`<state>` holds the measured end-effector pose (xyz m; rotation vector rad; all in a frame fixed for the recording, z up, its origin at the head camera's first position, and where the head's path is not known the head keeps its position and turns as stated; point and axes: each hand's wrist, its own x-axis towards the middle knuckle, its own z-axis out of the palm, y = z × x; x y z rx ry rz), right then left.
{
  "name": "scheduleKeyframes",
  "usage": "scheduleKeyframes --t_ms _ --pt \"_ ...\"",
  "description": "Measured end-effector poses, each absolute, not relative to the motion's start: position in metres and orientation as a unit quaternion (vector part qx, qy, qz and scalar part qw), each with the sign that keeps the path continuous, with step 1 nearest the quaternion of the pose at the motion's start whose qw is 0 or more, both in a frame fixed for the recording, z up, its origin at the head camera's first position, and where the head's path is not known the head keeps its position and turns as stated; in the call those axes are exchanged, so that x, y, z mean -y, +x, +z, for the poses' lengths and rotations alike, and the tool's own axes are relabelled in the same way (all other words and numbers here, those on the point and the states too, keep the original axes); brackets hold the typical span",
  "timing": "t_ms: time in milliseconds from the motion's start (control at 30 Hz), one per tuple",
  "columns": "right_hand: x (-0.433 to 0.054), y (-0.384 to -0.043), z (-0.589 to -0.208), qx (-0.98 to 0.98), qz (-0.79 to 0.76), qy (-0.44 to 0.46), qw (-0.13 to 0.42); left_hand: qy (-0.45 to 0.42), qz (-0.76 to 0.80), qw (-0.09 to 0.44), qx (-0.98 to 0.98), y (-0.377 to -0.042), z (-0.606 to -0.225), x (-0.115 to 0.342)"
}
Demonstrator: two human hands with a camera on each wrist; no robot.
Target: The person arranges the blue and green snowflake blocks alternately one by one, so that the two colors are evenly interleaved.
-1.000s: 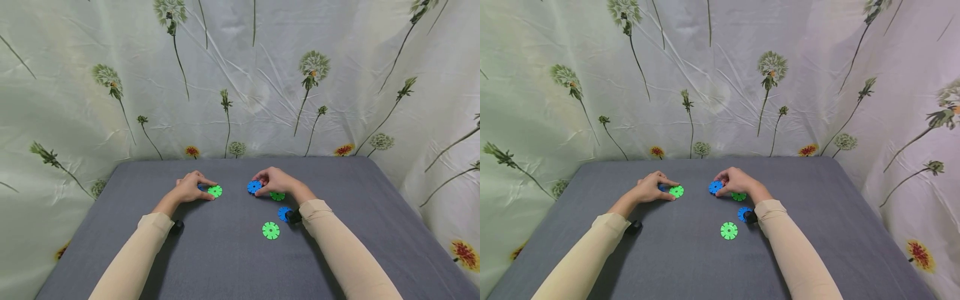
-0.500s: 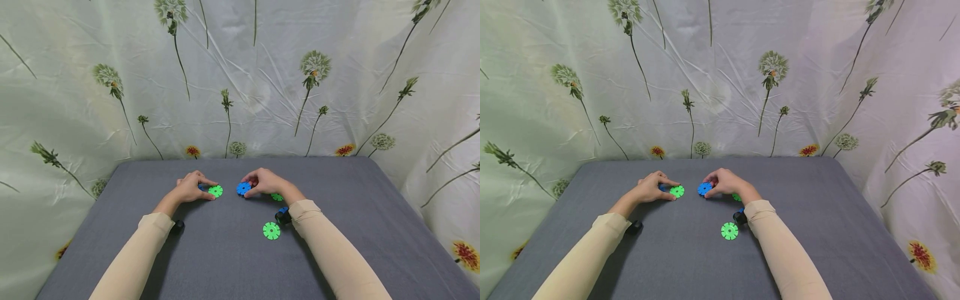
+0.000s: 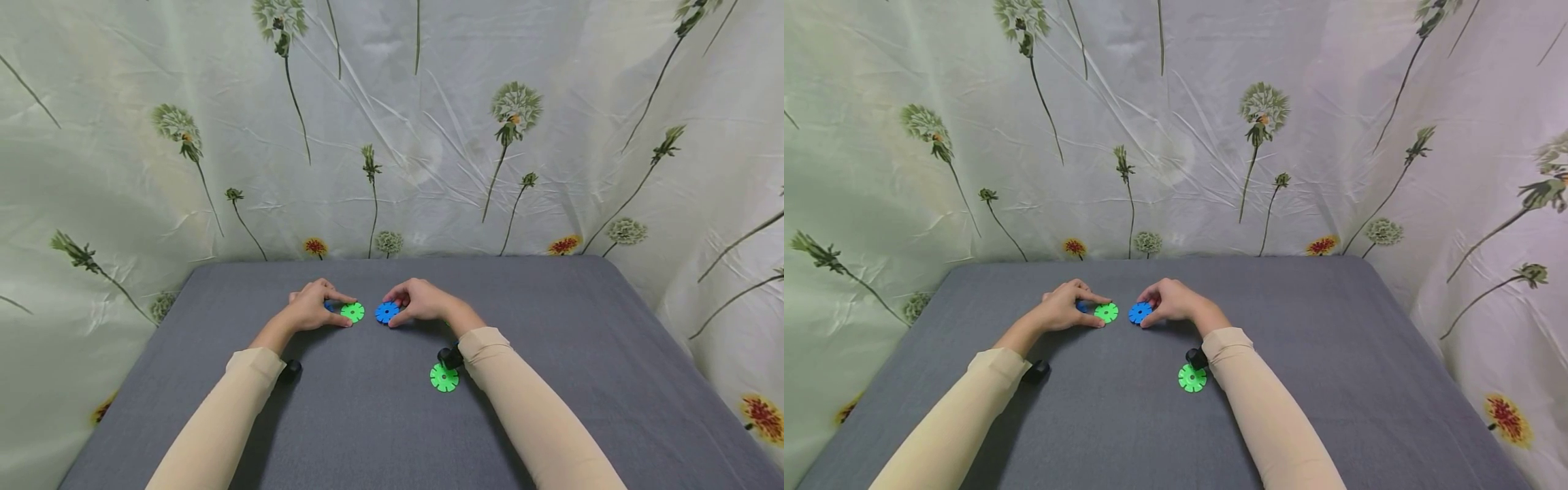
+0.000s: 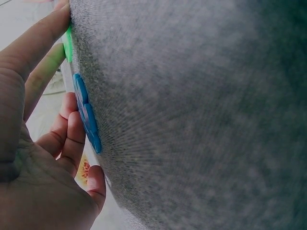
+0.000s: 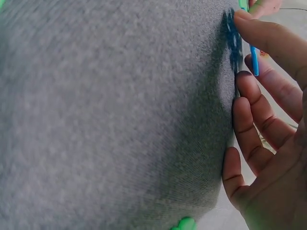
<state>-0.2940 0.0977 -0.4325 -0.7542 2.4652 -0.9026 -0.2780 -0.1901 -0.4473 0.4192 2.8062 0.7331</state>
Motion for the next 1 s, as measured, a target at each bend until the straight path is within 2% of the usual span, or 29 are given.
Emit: scheduleKeyframes --t_ms 1000 --pt "-0.0899 -0.2954 -0.4395 -0.882 -0.34 -0.255 0.205 0.14 0.242 0.098 -0.955 -0.2749 -0.4434 0.1867"
